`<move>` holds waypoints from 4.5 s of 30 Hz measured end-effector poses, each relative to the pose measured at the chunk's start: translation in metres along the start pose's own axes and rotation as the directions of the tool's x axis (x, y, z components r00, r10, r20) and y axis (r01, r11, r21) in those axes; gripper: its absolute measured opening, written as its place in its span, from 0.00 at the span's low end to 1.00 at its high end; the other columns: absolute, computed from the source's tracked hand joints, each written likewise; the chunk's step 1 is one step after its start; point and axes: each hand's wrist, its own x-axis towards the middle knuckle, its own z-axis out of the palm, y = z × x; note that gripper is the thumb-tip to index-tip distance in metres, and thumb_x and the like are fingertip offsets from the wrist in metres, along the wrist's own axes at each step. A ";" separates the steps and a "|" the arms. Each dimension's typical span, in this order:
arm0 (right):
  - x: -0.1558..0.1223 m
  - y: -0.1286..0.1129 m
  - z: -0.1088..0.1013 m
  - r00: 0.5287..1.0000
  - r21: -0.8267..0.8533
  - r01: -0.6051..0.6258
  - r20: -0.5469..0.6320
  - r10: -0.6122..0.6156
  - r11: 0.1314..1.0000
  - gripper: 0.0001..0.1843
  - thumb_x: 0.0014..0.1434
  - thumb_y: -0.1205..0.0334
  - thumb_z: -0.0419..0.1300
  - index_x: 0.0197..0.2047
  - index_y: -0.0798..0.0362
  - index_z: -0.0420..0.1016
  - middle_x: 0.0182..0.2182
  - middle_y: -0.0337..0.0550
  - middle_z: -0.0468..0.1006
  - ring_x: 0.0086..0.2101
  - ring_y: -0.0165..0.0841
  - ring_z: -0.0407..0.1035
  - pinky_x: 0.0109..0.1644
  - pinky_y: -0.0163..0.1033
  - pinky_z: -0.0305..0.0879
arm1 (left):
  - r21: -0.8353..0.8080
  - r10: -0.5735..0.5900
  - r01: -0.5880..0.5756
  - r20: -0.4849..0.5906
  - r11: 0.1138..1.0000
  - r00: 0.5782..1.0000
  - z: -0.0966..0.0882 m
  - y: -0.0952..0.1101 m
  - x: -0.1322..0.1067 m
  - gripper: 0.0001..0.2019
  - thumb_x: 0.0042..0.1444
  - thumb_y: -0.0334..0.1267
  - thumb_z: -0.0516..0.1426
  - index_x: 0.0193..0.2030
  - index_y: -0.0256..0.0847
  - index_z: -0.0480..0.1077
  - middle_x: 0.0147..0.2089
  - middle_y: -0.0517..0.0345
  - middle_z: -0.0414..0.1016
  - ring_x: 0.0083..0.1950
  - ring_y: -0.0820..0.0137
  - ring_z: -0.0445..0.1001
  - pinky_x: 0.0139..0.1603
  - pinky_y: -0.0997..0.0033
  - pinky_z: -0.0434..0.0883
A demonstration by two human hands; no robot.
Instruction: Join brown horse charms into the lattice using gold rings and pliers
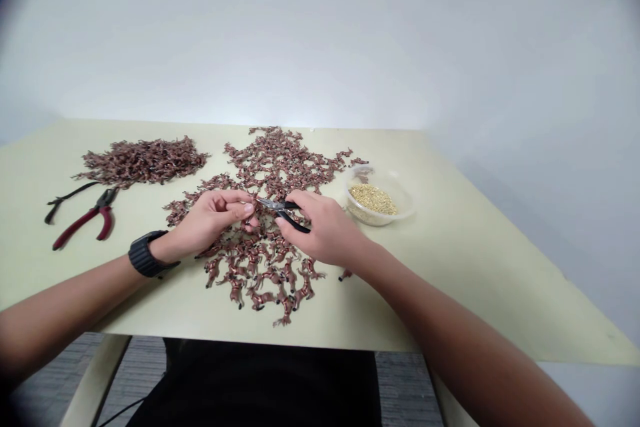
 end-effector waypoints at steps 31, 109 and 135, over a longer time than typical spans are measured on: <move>0.000 -0.003 0.007 0.996 0.090 -0.082 -0.017 0.084 0.993 0.13 0.67 0.50 0.58 0.44 0.51 0.70 0.26 0.35 0.66 0.25 0.28 0.56 0.30 0.37 0.51 | -0.075 -0.014 0.014 0.002 0.997 1.000 0.001 -0.003 0.000 0.13 0.62 0.45 0.64 0.42 0.35 0.78 0.38 0.50 0.83 0.38 0.68 0.80 0.45 0.68 0.78; 0.003 -0.007 0.011 0.838 0.747 -0.545 0.471 0.275 0.382 0.21 0.67 0.40 0.54 0.40 0.50 0.68 0.27 0.32 0.51 0.23 0.27 0.40 0.21 0.34 0.40 | 0.674 0.403 -0.200 -0.157 0.711 0.901 -0.003 -0.006 -0.007 0.20 0.62 0.46 0.63 0.59 0.42 0.76 0.47 0.49 0.84 0.44 0.63 0.82 0.48 0.64 0.77; 0.001 0.007 0.001 0.997 0.044 0.074 0.032 -0.075 0.996 0.15 0.68 0.52 0.57 0.52 0.51 0.71 0.42 0.47 0.75 0.36 0.36 0.65 0.38 0.41 0.59 | -0.481 -0.271 0.314 0.159 0.818 0.949 -0.015 -0.002 0.002 0.08 0.57 0.36 0.68 0.41 0.36 0.80 0.27 0.59 0.74 0.26 0.79 0.69 0.27 0.81 0.69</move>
